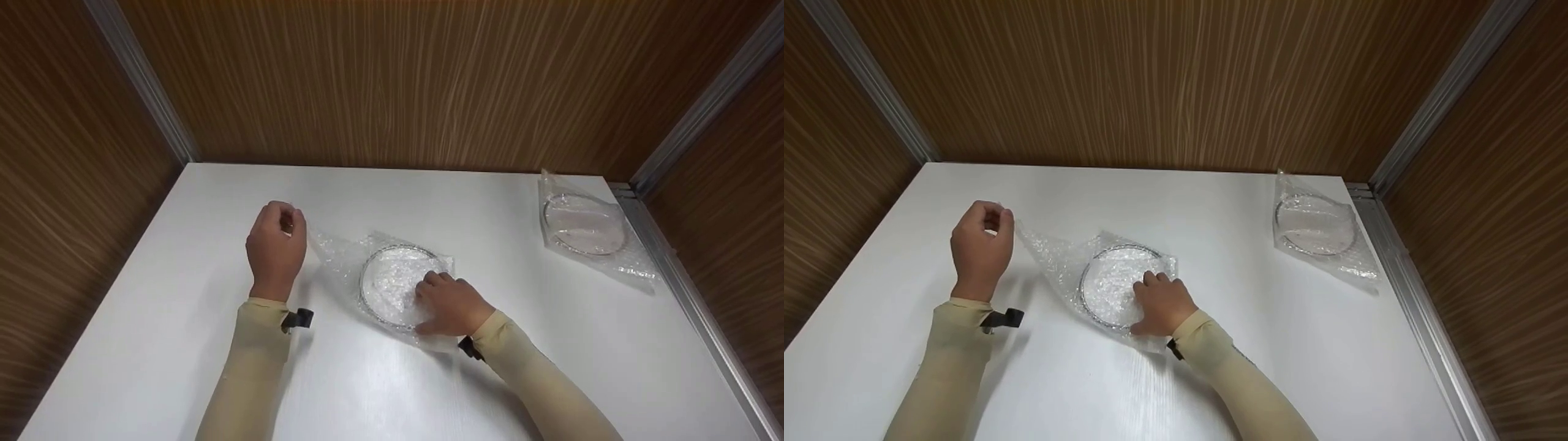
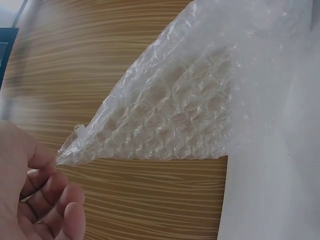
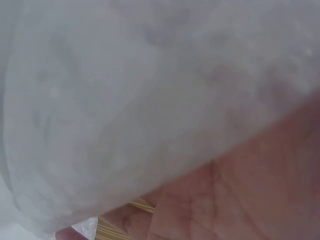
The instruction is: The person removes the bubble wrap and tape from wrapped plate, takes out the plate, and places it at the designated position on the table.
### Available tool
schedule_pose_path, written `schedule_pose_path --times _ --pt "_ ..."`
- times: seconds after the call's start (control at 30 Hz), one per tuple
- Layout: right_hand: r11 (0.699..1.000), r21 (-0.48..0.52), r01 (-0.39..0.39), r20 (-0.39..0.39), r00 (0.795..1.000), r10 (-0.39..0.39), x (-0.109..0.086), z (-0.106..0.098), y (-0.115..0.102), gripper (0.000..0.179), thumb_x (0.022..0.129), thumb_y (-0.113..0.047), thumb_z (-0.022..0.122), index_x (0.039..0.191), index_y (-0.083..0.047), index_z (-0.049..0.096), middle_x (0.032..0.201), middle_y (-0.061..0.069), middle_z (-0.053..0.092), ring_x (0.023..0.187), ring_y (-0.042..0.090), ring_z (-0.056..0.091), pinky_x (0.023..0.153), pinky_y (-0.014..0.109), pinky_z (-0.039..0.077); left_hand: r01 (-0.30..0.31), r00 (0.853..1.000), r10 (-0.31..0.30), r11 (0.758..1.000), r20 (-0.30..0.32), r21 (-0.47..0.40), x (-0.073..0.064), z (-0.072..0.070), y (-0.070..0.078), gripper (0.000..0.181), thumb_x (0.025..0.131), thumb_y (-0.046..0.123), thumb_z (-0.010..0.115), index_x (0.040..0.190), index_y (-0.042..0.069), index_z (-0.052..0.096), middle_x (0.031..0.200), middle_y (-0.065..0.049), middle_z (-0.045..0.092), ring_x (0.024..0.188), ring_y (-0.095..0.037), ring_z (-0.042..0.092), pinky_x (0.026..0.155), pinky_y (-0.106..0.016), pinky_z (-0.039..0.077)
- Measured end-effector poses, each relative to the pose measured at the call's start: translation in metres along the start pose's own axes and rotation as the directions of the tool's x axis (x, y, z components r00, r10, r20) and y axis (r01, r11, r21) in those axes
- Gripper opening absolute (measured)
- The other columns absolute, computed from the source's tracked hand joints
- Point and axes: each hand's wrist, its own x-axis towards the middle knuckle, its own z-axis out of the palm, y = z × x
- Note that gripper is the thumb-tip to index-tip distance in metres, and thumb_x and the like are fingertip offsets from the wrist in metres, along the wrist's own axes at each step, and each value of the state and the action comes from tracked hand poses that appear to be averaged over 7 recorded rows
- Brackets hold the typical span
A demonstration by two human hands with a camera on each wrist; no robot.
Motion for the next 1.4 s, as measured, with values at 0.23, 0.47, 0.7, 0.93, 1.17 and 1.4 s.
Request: schedule_pose_path --times 0.23,0.47,0.7,0.93,1.17,1.4 --pt "1.0 -0.007 -0.01 0.008 1.0 0.01 0.001 0.004 0.001 0.056 0.079 -0.041 0.082 0.117 -0.005 0.064 0.114 0.012 0.059 0.107 0.034 0.057 0.075 0.051 0.055 0.022 0.999 -0.024 0.998 0.04 0.056 0.001 0.001 -0.005 0.013 0.103 0.016 0.056 0.106 0.006 0.064 0.09 -0.007 0.066 0.081 -0.021 0.065 0.065 -0.038 0.051" --pt "1.0 -0.017 -0.009 0.004 1.0 0.009 0.001 0.005 0.002 0.056 0.079 -0.042 0.082 0.117 -0.006 0.064 0.115 0.011 0.059 0.107 0.034 0.057 0.075 0.051 0.055 0.085 0.99 -0.096 0.991 0.103 0.104 0.002 0.002 -0.009 0.016 0.107 0.013 0.051 0.116 0.005 0.06 0.099 -0.01 0.064 0.084 -0.023 0.063 0.068 -0.04 0.051" --pt "0.999 -0.041 -0.003 0.015 1.0 0.004 0.003 0.006 0.002 0.056 0.08 -0.043 0.082 0.117 -0.006 0.063 0.115 0.012 0.059 0.107 0.034 0.057 0.076 0.051 0.055 0.135 0.969 -0.165 0.976 0.182 0.17 0.001 0.002 -0.014 0.024 0.106 0.008 0.048 0.128 0.001 0.057 0.111 -0.017 0.065 0.091 -0.032 0.066 0.069 -0.046 0.054" --pt "0.999 -0.045 0.01 0.014 1.0 -0.009 0.002 0.004 0.002 0.057 0.08 -0.043 0.082 0.118 -0.005 0.064 0.116 0.013 0.059 0.106 0.034 0.058 0.076 0.051 0.056 0.157 0.915 -0.248 0.946 0.319 0.284 -0.002 0.003 -0.023 0.042 0.101 0.003 0.054 0.143 -0.004 0.049 0.124 -0.027 0.059 0.107 -0.043 0.06 0.079 -0.053 0.054" --pt "1.0 0.001 0.003 0.007 1.0 -0.003 0.002 0.006 0.003 0.055 0.079 -0.041 0.083 0.116 -0.006 0.063 0.115 0.012 0.059 0.107 0.034 0.057 0.075 0.051 0.054 0.126 0.883 -0.263 0.931 0.389 0.342 -0.005 0.002 -0.022 0.059 0.099 0.014 0.061 0.149 -0.008 0.041 0.142 -0.035 0.044 0.129 -0.052 0.043 0.106 -0.063 0.037" --pt "1.0 -0.019 0.006 0.007 1.0 -0.006 0.001 0.005 0.004 0.056 0.08 -0.042 0.083 0.118 -0.006 0.063 0.116 0.012 0.059 0.108 0.035 0.057 0.076 0.051 0.054 -0.004 0.917 -0.08 0.978 0.392 0.21 -0.008 0.0 0.012 0.063 0.095 0.019 0.068 0.148 -0.005 0.045 0.164 -0.035 0.013 0.154 -0.051 0.007 0.122 -0.067 0.002"
